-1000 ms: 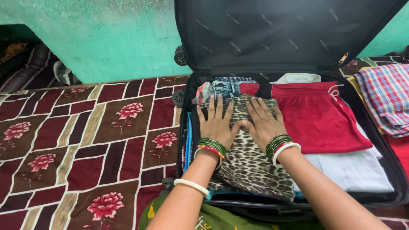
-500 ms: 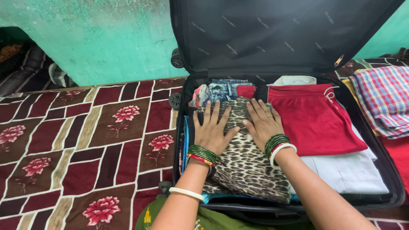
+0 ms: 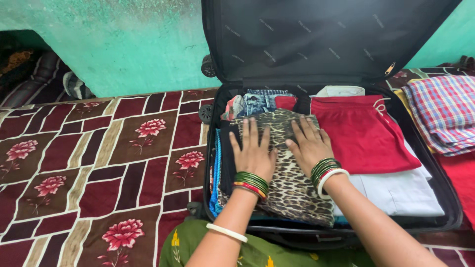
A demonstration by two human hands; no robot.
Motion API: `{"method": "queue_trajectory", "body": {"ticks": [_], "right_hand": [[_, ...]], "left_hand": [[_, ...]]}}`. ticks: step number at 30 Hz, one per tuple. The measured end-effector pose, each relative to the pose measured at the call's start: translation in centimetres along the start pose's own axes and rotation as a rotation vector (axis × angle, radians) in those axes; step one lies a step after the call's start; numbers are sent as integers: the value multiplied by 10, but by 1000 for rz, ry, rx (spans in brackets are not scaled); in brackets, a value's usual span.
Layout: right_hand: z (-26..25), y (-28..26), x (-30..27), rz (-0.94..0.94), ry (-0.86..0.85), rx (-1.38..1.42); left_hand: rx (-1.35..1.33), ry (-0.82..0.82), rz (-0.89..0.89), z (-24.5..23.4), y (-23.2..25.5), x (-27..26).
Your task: The person packs a suitcase by placing and smoothing various clothing items, including a red garment, a leopard-print fabric, a plaid shirt, and yellow clothing into the luggage one by one.
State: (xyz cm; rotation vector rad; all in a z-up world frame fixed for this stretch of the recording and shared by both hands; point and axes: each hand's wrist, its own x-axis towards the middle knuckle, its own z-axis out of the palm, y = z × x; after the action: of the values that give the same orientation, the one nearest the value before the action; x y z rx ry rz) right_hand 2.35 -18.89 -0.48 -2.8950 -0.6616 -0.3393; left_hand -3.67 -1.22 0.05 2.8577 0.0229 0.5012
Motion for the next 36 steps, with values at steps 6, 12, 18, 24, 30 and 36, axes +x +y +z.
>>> {"method": "queue_trajectory", "body": {"ticks": [6, 12, 18, 24, 30, 36], "right_hand": [[0, -23, -17, -6, 58, -82], [-7, -22, -21, -27, 105, -87], [-6, -19, -25, -34, 145, -42], [-4, -17, -26, -39, 149, -20], [-9, -17, -30, 7, 145, 21], [-14, -21, -44, -29, 183, 28]], "left_hand": [[-16, 78, 47, 25, 11, -7], [-74, 108, -11, 17, 4, -12], [-72, 100, -17, 14, 5, -14], [-68, 128, -9, 14, 4, -15], [-49, 95, -14, 12, 5, -18], [-20, 63, -5, 11, 5, -17]]}}
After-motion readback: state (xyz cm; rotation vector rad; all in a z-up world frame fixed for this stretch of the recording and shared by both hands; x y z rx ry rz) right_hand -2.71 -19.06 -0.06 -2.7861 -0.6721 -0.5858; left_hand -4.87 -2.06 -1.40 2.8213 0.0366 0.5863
